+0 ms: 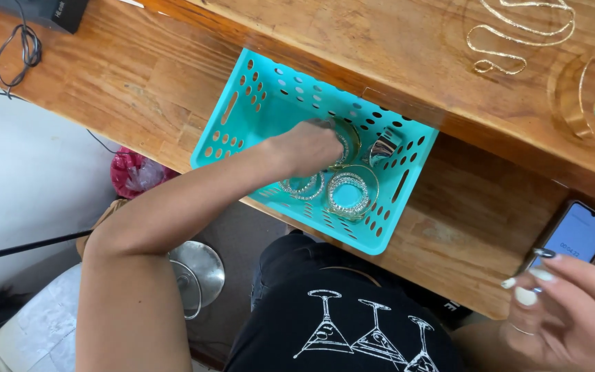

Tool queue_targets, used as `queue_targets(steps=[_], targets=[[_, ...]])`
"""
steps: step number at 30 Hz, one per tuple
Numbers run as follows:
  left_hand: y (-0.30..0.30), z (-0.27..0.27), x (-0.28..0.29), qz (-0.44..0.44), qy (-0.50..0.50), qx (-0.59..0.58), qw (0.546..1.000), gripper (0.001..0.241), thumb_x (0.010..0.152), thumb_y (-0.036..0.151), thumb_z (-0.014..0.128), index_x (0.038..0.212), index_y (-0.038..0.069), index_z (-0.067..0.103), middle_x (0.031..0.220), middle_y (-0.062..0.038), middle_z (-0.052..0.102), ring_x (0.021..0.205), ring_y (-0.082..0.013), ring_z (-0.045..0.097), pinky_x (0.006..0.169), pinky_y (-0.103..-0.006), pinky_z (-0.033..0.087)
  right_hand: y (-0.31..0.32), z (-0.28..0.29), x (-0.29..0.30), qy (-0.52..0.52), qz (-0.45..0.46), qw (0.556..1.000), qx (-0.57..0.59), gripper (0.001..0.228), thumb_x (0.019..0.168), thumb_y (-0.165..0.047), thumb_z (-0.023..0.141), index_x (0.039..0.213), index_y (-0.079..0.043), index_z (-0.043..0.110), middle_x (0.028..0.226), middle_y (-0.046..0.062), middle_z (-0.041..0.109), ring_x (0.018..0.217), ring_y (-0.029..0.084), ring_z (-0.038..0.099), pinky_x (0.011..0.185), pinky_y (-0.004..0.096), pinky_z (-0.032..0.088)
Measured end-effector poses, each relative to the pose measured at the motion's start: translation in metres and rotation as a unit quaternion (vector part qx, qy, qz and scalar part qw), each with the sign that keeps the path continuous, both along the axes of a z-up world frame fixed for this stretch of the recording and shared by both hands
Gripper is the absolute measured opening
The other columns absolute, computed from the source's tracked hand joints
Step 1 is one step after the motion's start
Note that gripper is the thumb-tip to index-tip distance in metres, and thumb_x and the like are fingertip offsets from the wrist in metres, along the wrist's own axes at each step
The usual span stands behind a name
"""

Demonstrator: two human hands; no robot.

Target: Sorting and organizing various bracelets and bangles in a plastic basket on a wooden counter, including inspecting price tags.

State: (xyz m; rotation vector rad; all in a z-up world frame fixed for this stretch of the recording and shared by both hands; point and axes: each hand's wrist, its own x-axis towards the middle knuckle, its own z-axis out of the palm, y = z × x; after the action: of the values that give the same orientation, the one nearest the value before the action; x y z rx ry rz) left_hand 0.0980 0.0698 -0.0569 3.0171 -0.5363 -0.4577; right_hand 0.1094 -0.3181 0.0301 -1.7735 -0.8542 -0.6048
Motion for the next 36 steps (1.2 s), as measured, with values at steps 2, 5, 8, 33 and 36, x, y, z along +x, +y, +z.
queue_targets(steps=[2,5,8,33,36], targets=[[0.001,0.009,0.002,0.037,0.009,-0.037,0.999,0.023,0.090,-0.011,0.061,0.080,0.007,0.074,0.073,-0.010,0.071,0.070,-0.0307,0.067,0.061,-0.0416,0.059,-0.013,0.006,0.006,-0.043,0.061,0.988,-0.133,0.018,0.104,-0.008,0.066,0.109,0.008,0.060,0.119,0.039,0.060,0.079,0.029,0.068,0.083,0.040,0.059],[0.011,0.064,-0.012,0.056,-0.022,-0.163,0.985,0.025,0.094,0.013,0.065,0.070,0.013,0.058,0.072,-0.008,0.062,0.074,-0.0365,0.060,0.055,-0.0484,0.041,-0.007,0.004,-0.003,-0.025,0.030,0.993,-0.111,0.015,0.105,-0.008,0.066,0.108,0.006,0.061,0.114,0.038,0.063,0.080,0.027,0.066,0.081,0.037,0.058],[0.021,0.112,-0.038,0.112,0.006,-0.352,0.929,0.013,0.098,0.020,0.070,0.106,0.011,0.074,0.103,-0.005,0.076,0.095,-0.0265,0.072,0.079,-0.0382,0.050,0.009,-0.010,0.004,-0.048,0.046,0.997,-0.024,0.014,0.098,-0.005,0.067,0.100,0.009,0.061,0.099,0.039,0.063,0.074,0.028,0.064,0.069,0.036,0.056],[-0.007,0.119,-0.078,0.188,-0.091,-0.543,0.814,0.049,0.092,0.011,0.079,0.136,0.005,0.059,0.128,-0.017,0.063,0.124,-0.0366,0.062,0.105,-0.0520,0.053,0.024,-0.026,0.024,0.197,0.186,0.953,-0.137,0.022,0.094,-0.021,0.066,0.095,0.000,0.071,0.095,0.015,0.070,0.072,0.028,0.059,0.068,0.036,0.050],[0.005,0.073,-0.075,0.225,-0.042,-0.246,0.942,0.032,0.086,0.023,0.084,0.109,0.004,0.074,0.097,-0.013,0.070,0.093,-0.0335,0.072,0.081,-0.0488,0.060,0.000,-0.067,0.040,0.155,0.083,0.958,-0.227,0.008,0.102,-0.007,0.069,0.099,-0.001,0.072,0.101,0.014,0.072,0.076,0.033,0.063,0.069,0.041,0.049]])
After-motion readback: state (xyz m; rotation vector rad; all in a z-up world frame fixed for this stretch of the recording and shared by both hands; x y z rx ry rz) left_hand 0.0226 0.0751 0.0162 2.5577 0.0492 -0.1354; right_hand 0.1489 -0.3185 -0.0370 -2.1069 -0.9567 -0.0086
